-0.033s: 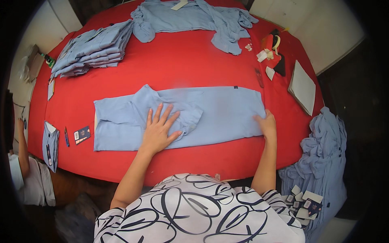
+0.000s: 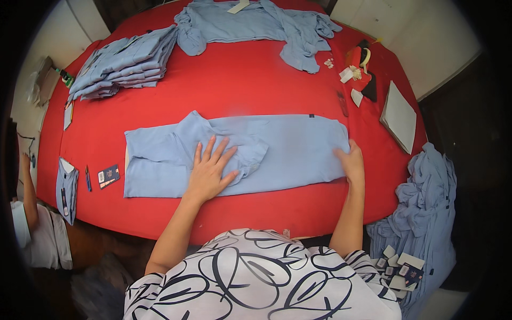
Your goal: The person folds light blue garments on a red table, using a cardboard template for one of them, and then places the folded items onto a stack.
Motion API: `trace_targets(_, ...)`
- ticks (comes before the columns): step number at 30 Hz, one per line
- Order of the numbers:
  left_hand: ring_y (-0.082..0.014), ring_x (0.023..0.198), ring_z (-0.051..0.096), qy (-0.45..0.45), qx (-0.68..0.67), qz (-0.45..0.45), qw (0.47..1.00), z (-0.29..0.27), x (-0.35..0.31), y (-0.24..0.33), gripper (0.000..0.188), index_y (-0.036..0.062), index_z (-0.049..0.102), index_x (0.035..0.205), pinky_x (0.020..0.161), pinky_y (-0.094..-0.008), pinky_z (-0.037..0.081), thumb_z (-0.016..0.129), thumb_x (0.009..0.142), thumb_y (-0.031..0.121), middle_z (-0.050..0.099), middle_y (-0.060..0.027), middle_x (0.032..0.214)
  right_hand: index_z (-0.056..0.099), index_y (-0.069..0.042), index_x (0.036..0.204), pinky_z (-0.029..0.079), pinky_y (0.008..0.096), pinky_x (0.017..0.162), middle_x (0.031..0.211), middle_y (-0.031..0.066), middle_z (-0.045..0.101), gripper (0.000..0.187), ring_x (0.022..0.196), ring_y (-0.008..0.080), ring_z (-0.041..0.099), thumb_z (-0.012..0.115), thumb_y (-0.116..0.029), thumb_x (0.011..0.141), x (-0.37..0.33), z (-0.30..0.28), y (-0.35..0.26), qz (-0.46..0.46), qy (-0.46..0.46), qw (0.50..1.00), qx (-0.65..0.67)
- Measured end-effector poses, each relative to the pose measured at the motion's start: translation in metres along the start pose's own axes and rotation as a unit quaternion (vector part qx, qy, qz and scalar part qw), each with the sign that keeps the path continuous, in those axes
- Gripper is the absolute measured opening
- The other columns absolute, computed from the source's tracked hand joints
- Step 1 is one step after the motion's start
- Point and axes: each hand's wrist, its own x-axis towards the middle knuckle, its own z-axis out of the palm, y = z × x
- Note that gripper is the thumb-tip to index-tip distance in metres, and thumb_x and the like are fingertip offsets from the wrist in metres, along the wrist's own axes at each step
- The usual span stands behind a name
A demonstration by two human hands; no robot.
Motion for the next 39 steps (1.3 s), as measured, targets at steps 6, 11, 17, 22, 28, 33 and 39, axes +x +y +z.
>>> trace_targets(6, -0.0303, 0.146, 0.026, 0.001, -0.058, -0.040, 0.998, 0.006, -0.003, -0.009, 0.060, 0.0060, 0.043, 0.144, 0.121, -0.0526, 0.012, 0.059, 0.088, 0.019, 0.037, -0.0089, 0.155, 0.055, 0.002, 0.128, 0.046, 0.0417, 0.100, 0.131, 0.0254, 0.056, 0.058, 0.118, 0.0376, 0.059, 0.074, -0.030, 0.084, -0.067, 0.104, -0.154, -0.223, -0.193, 0.945, -0.138)
trace_targets(11, -0.0287, 0.145, 0.030, 0.055, -0.156, -0.056, 0.985, 0.005, -0.005, -0.009, 0.067, 0.0035, 0.038, 0.147, 0.121, -0.0474, 0.016, 0.057, 0.083, 0.005, 0.037, -0.0119, 0.154, 0.054, 0.002, 0.130, 0.047, 0.0422, 0.099, 0.144, 0.0233, 0.044, 0.056, 0.120, 0.0385, 0.056, 0.067, -0.036, 0.090, -0.108, 0.180, -0.131, -0.248, -0.200, 0.946, -0.061)
trace_targets(17, -0.0288, 0.131, 0.047, 0.182, -0.309, -0.095, 0.929, -0.019, -0.006, -0.008, 0.052, 0.0050, 0.056, 0.131, 0.106, -0.0402, 0.041, 0.052, 0.080, -0.005, 0.051, -0.0131, 0.140, 0.061, -0.004, 0.123, 0.051, 0.0358, 0.088, 0.129, 0.0132, 0.056, 0.030, 0.096, 0.0249, 0.063, 0.059, -0.016, 0.096, -0.071, 0.129, -0.098, -0.156, -0.115, 0.981, -0.023)
trace_targets(22, -0.0275, 0.103, 0.059, 0.211, -0.157, 0.066, 0.963, -0.017, 0.023, 0.032, 0.033, 0.0038, 0.068, 0.106, 0.086, -0.0389, 0.050, 0.054, 0.079, -0.008, 0.065, -0.0100, 0.112, 0.066, -0.002, 0.111, 0.050, 0.0356, 0.088, 0.116, 0.0101, 0.060, 0.025, 0.102, 0.0241, 0.061, 0.052, 0.004, 0.092, -0.036, 0.117, -0.049, -0.299, 0.061, 0.948, -0.088)
trace_targets(28, -0.0316, 0.113, 0.057, 0.081, -0.146, 0.063, 0.984, 0.009, 0.079, 0.036, 0.034, 0.0073, 0.068, 0.110, 0.095, -0.0425, 0.047, 0.055, 0.081, -0.004, 0.063, -0.0078, 0.120, 0.068, -0.006, 0.104, 0.048, 0.0382, 0.091, 0.107, 0.0113, 0.059, 0.024, 0.104, 0.0309, 0.058, 0.059, 0.003, 0.083, -0.021, 0.113, -0.057, -0.196, -0.103, 0.975, 0.011)
trace_targets(33, -0.0285, 0.130, 0.046, 0.050, -0.072, 0.183, 0.979, 0.050, 0.148, 0.043, 0.022, 0.0138, 0.069, 0.108, 0.113, -0.0535, 0.029, 0.061, 0.087, 0.011, 0.060, -0.0051, 0.126, 0.065, -0.001, 0.094, 0.049, 0.0349, 0.078, 0.100, 0.0105, 0.060, 0.012, 0.090, 0.0262, 0.060, 0.066, 0.001, 0.083, -0.012, 0.107, -0.064, -0.246, -0.092, 0.964, -0.032)
trace_targets(39, -0.0312, 0.137, 0.039, -0.042, -0.157, 0.174, 0.971, 0.032, 0.163, 0.031, 0.011, 0.0098, 0.065, 0.094, 0.119, -0.0582, 0.017, 0.064, 0.090, 0.020, 0.057, -0.0048, 0.130, 0.062, 0.002, 0.088, 0.050, 0.0359, 0.074, 0.093, 0.0138, 0.065, 0.011, 0.085, 0.0262, 0.064, 0.069, -0.006, 0.084, -0.038, 0.084, -0.059, -0.186, -0.085, 0.977, -0.054)
